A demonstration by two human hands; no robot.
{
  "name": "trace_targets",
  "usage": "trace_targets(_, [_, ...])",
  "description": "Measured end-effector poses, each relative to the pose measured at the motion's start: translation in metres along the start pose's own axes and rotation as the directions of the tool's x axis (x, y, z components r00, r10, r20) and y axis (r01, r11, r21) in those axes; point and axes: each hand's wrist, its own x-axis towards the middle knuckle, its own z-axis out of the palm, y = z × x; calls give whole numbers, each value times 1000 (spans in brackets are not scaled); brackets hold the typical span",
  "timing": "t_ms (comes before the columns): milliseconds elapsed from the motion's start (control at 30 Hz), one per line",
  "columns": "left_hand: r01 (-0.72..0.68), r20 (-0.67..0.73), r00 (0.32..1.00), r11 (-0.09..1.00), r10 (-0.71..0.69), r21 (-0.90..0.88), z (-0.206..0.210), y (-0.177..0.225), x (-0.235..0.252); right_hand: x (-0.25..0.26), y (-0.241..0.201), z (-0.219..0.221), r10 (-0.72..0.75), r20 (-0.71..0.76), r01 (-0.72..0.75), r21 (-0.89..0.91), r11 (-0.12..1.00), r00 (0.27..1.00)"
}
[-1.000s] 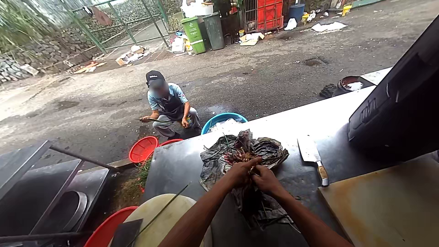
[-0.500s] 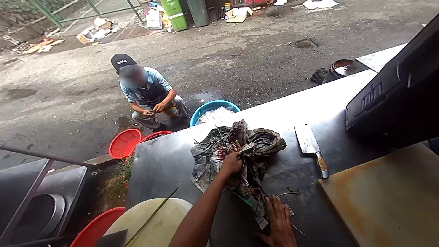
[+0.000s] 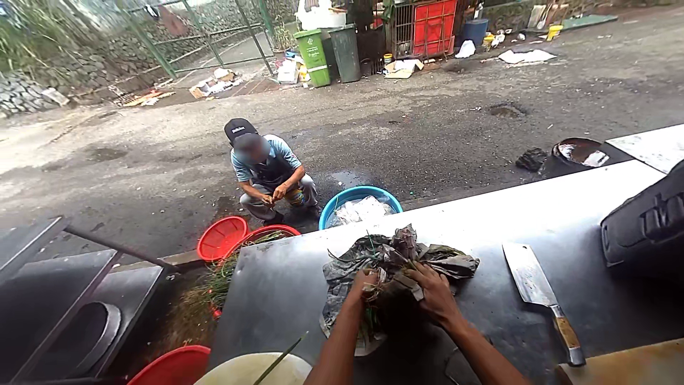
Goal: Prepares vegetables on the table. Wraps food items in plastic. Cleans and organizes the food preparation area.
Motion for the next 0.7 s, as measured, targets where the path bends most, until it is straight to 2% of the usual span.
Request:
trace_targets(33, [-76, -155, 986, 993, 61, -93, -7, -2, -13, 15, -3, -6, 52, 95, -50, -20, 999, 994])
trace_targets(100, [-244, -472, 864, 966, 176, -86, -23, -11, -47, 38, -7, -12, 144, 182, -138, -47, 989, 973])
trace_targets(167, [-297, -659, 720, 955, 215, -13, -30, -30, -86, 58, -9, -16, 227, 244, -223, -45, 974, 943])
trace_targets(200, [-257, -697, 691, 966, 190, 8, -27, -44, -104, 66, -8, -18, 261, 264, -258, -47, 965, 929])
trace_targets(233, [-172, -697, 703, 985, 144, 29, -20, -58, -116, 73, -9, -19, 291, 276, -287, -55, 956, 916])
trace_targets(267, [-52, -664, 743, 996, 82, 66, -11, -70, -121, 80, -12, -20, 324, 285, -315, -80, 946, 902])
trace_targets(333, [175, -583, 812, 964, -25, 201, 9, -81, -108, 89, -18, -22, 387, 270, -349, -179, 920, 881])
trace_targets(400, [259, -592, 805, 920, -36, 296, 22, -75, -79, 92, -17, -21, 423, 198, -368, -262, 892, 884])
trace_targets(467, [234, -607, 795, 920, 6, 316, 23, -64, -56, 88, -8, -22, 474, 147, -425, -275, 863, 868])
trace_targets(567, [104, -559, 821, 930, 119, 352, 20, -49, -26, 85, 7, -27, 556, 141, -519, -231, 823, 819])
trace_targets(700, [-183, -380, 852, 885, 360, 428, 10, -26, 17, 85, 15, -25, 563, 222, -547, -136, 826, 796])
